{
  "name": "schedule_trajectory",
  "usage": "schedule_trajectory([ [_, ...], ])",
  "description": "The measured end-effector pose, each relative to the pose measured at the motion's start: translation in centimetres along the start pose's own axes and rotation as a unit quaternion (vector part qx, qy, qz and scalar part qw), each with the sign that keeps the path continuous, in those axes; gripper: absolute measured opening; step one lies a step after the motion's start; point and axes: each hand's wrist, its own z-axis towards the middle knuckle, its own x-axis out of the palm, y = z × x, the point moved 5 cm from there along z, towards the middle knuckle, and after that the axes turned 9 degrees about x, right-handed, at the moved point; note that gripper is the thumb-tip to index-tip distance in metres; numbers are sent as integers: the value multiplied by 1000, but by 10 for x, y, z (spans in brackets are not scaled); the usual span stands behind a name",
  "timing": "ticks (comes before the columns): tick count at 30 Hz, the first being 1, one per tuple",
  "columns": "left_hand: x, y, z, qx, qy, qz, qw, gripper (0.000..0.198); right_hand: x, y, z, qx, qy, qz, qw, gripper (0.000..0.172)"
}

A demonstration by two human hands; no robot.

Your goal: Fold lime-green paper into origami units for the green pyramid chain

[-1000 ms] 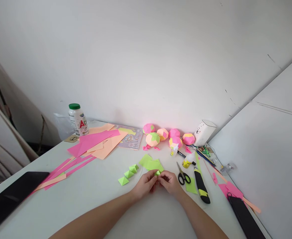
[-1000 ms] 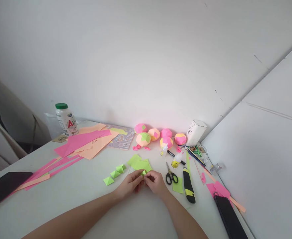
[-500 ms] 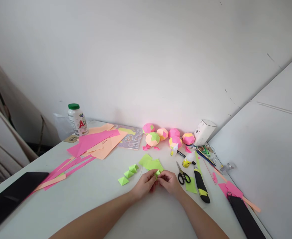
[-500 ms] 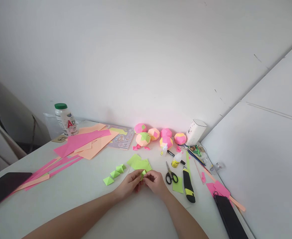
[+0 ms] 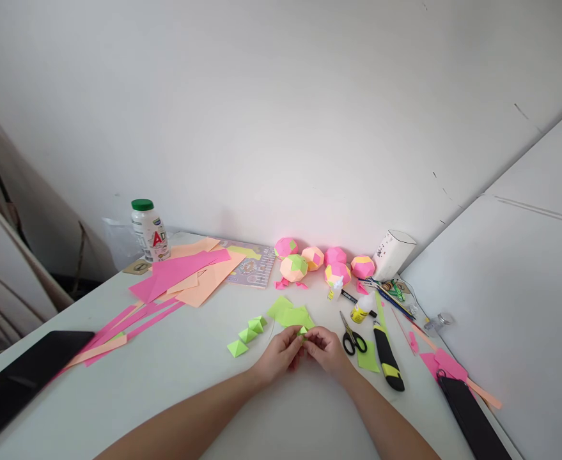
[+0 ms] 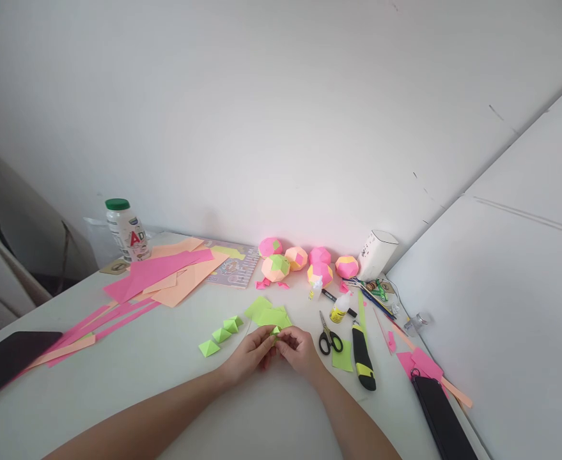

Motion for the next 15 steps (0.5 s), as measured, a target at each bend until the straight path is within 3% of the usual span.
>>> schedule_trajectory([
  [15, 1, -2, -1, -11, 9, 8, 1000, 42, 0, 0, 0, 0, 6, 30, 1000, 19],
])
